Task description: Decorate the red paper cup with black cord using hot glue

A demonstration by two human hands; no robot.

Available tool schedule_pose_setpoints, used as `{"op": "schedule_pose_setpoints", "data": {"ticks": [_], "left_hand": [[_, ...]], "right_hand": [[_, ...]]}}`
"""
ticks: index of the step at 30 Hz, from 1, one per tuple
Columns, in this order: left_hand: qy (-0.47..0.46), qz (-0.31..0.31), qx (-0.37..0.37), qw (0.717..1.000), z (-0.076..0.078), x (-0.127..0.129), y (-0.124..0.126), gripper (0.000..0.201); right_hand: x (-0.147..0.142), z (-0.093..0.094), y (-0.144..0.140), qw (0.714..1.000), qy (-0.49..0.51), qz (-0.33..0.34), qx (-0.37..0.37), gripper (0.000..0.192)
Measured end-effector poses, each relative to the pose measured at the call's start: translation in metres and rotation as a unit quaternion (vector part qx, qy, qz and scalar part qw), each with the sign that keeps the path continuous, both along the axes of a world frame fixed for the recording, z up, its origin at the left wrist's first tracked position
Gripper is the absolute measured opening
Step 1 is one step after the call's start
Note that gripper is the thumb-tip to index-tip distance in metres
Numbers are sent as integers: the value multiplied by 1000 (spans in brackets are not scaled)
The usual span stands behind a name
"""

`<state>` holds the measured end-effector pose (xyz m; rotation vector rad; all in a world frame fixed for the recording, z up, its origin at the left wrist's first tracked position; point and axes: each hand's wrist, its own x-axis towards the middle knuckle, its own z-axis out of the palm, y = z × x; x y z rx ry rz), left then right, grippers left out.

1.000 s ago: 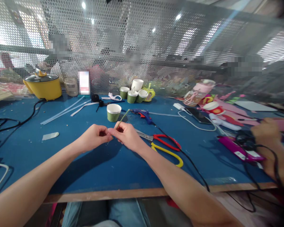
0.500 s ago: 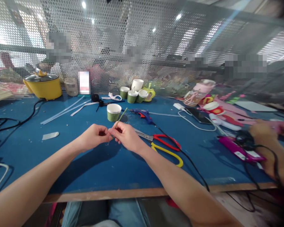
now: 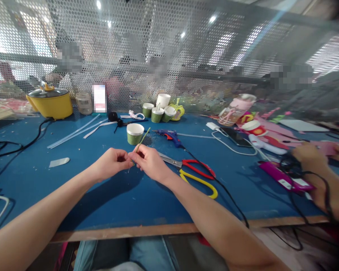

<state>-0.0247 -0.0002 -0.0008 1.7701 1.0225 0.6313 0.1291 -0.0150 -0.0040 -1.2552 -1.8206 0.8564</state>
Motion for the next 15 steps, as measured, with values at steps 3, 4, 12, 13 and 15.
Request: {"op": "schedule_pose_setpoints", "data": {"ticks": [3,4,12,13,15], "left_hand": [[-3,-10,15,1000,3,-1,1,16],[-2,-19,19,1000,4,-2,1,16],[33,-47,56,997,9,-7,2,15],[37,-46,63,996,10,-7,2,15],[47,-49,74,995,10,-8,2,15]], "right_hand": [[1,2,0,999,28,0,-26,19],[1,3,0,999,37,2,-35,19],[2,4,0,996,60,7,-61,21],[2,5,0,996,60,6,-61,21],[2,5,0,996,59,4,-60,22]]}}
